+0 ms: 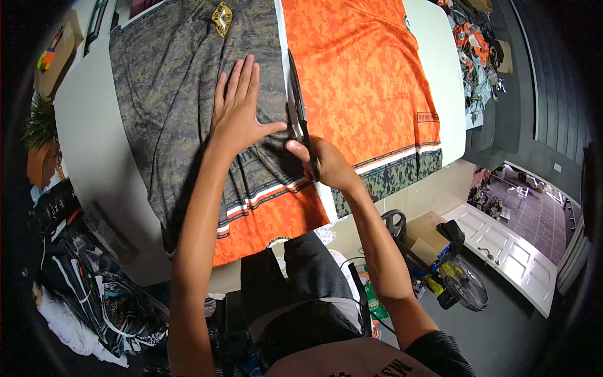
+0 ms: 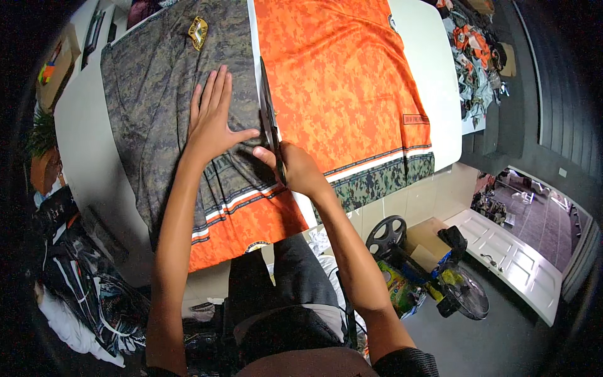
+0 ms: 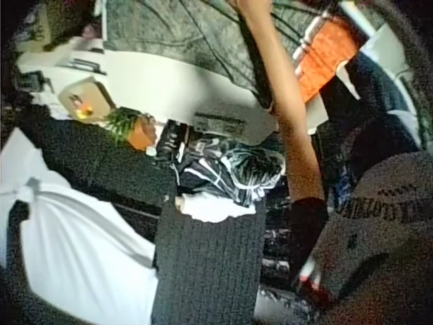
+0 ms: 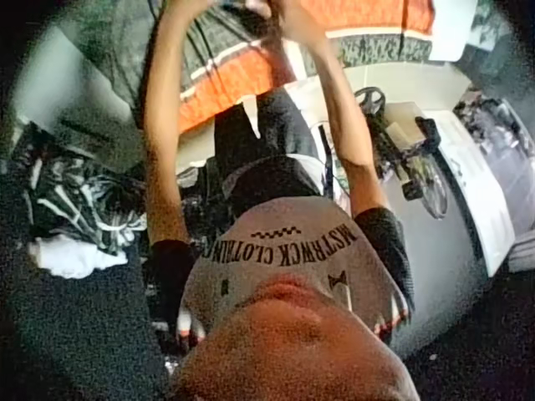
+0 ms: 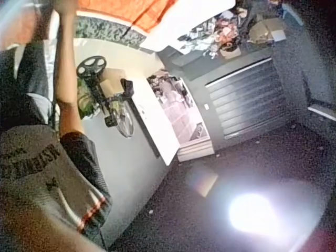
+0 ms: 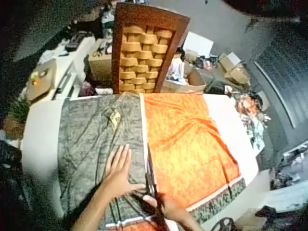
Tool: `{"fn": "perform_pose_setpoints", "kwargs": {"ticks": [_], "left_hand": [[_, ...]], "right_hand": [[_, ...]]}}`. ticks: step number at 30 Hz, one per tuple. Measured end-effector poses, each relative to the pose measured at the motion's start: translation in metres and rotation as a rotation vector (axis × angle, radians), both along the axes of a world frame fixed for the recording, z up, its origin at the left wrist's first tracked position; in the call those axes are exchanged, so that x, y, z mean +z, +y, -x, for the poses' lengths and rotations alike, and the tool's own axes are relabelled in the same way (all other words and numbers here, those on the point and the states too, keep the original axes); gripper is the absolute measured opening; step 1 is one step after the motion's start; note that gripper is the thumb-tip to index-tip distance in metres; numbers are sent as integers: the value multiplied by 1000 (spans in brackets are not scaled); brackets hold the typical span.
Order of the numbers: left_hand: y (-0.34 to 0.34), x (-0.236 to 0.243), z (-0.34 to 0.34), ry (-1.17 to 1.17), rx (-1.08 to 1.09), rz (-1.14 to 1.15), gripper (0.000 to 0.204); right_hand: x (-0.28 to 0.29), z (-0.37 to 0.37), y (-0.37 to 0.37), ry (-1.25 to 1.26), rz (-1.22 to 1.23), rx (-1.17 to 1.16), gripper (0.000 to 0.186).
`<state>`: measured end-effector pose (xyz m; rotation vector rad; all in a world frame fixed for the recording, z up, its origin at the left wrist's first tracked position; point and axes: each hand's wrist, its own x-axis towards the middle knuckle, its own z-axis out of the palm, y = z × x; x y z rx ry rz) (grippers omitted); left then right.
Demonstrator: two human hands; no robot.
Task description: Cutting pieces of fabric with scissors along marked lines.
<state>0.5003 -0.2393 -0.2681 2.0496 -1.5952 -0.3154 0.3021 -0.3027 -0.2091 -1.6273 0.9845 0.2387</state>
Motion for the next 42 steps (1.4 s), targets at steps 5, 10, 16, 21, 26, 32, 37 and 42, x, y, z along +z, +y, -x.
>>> {"fn": "perform_pose_setpoints", "kwargs": {"ticks": [5,10,16,21,26,32,37,42], "left_hand": [[0,2,0,0,-2,-1,114],[-2,1,-2,-25,5,-3,113],[0,-2,0,-28,13,9,114],[1,1,-1,-22,22,36,115],[3,-2,2,-16,25,37,114],[7,-10,5,-28,20,25,112],[6,0,13,-13,1,0,109],[14,17,5,-11,-4,-121,104]], "right_hand": [[4,-5,2,16,-85,-63,58],[11,-14,-5,3,-139,-93,55],[13,-23,-19,11,-158,-56,57],[13,-28,-23,-21,-201,-40,60],[14,-27,-23,-16,-198,-34,62],[-21,-18,-24,12,-81,18,66],[-31,-6,-16,26,-6,-8,64],[-23,-20,-23,-48,-278,6,66]]}}
